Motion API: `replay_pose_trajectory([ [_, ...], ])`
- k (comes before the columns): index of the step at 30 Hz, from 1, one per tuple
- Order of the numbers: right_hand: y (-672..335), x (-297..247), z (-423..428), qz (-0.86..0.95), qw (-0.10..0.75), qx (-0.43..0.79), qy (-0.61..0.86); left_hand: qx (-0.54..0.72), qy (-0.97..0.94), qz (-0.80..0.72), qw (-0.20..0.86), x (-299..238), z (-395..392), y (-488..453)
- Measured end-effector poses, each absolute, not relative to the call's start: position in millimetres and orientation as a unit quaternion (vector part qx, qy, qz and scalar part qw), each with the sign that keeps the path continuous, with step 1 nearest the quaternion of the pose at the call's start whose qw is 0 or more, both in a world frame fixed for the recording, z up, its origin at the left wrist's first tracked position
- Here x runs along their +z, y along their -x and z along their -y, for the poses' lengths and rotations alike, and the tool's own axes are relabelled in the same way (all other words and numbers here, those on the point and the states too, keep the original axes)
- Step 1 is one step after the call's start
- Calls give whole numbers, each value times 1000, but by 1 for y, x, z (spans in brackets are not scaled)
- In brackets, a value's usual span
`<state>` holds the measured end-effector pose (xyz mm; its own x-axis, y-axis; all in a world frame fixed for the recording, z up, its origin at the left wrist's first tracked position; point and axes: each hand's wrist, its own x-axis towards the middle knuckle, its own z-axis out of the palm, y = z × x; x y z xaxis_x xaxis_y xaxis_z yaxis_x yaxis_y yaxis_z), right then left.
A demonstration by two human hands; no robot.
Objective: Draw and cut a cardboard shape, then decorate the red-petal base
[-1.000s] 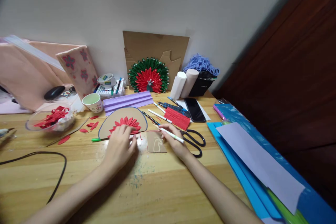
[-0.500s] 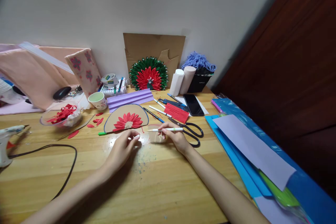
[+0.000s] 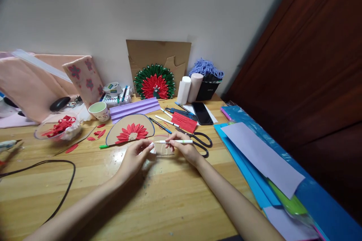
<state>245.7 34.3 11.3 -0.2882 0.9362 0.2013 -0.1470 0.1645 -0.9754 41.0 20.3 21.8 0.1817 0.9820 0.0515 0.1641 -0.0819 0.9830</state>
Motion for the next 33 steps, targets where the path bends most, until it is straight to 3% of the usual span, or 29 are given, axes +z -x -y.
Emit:
replay_pose_trajectory([
  [3, -248, 13, -34, 591, 494, 543, 334, 427, -577, -464, 519, 21, -23, -42],
  [8, -250, 14, -31, 593, 516, 526, 326, 450, -362, -428, 695, 23, -30, -45],
  [12, -246, 19, -25, 620, 510, 497, 330, 450, -267, -390, 758, 31, -32, -48],
  [18, -240, 25, -20, 631, 518, 473, 330, 453, -288, -367, 759, 35, -28, -55],
  [23, -237, 24, -20, 610, 528, 505, 307, 434, -435, -396, 682, 36, -28, -53],
  [33, -229, 22, -11, 687, 487, 469, 264, 274, -640, -374, 613, 60, -36, -22],
])
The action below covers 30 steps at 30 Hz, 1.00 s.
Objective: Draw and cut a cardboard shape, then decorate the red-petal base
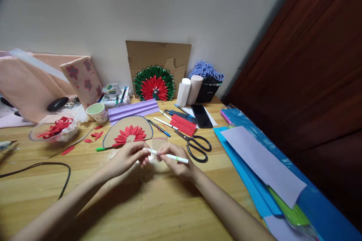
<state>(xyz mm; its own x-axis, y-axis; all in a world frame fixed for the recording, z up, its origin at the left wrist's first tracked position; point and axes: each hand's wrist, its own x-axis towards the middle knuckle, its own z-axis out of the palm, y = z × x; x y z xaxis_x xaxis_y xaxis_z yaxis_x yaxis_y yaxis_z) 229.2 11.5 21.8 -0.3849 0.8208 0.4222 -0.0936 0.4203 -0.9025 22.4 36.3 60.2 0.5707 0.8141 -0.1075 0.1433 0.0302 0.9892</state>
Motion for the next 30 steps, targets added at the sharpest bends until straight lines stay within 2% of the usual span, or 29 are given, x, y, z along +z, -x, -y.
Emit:
replay_pose_trajectory([
  [5, -224, 18, -23, 754, 454, 321, 351, 378, -439, -449, 680, 37, -38, -30],
  [7, -221, 17, -26, 758, 444, 292, 378, 340, -441, -408, 724, 34, -32, -41],
  [10, -218, 15, -28, 768, 409, 317, 379, 294, -503, -379, 719, 33, -24, -57],
  [12, -217, 14, -28, 748, 413, 365, 369, 306, -540, -409, 669, 31, -23, -61],
  [15, -216, 13, -29, 620, 512, 458, 379, 314, -629, -459, 543, 27, -25, -59],
  [17, -214, 13, -30, 531, 534, 533, 386, 298, -703, -457, 456, 27, -24, -56],
  [20, -213, 21, -29, 510, 425, 641, 385, 246, -786, -422, 378, 35, -17, -55],
  [22, -218, 32, -25, 539, 354, 660, 386, 215, -805, -403, 379, 46, -10, -54],
  [24, -230, 46, -22, 577, 303, 663, 369, 181, -798, -381, 430, 58, -5, -49],
  [26, -249, 59, -22, 592, 286, 666, 352, 123, -751, -343, 550, 66, -3, -38],
  [27, -260, 63, -24, 583, 338, 645, 360, 76, -710, -313, 626, 67, -4, -31],
  [28, -270, 66, -27, 556, 447, 592, 374, 48, -664, -305, 681, 65, -7, -24],
  [29, -278, 66, -31, 529, 527, 547, 380, 71, -633, -330, 696, 61, -10, -17],
  [30, -283, 65, -35, 504, 569, 521, 388, 122, -629, -367, 675, 55, -15, -13],
])
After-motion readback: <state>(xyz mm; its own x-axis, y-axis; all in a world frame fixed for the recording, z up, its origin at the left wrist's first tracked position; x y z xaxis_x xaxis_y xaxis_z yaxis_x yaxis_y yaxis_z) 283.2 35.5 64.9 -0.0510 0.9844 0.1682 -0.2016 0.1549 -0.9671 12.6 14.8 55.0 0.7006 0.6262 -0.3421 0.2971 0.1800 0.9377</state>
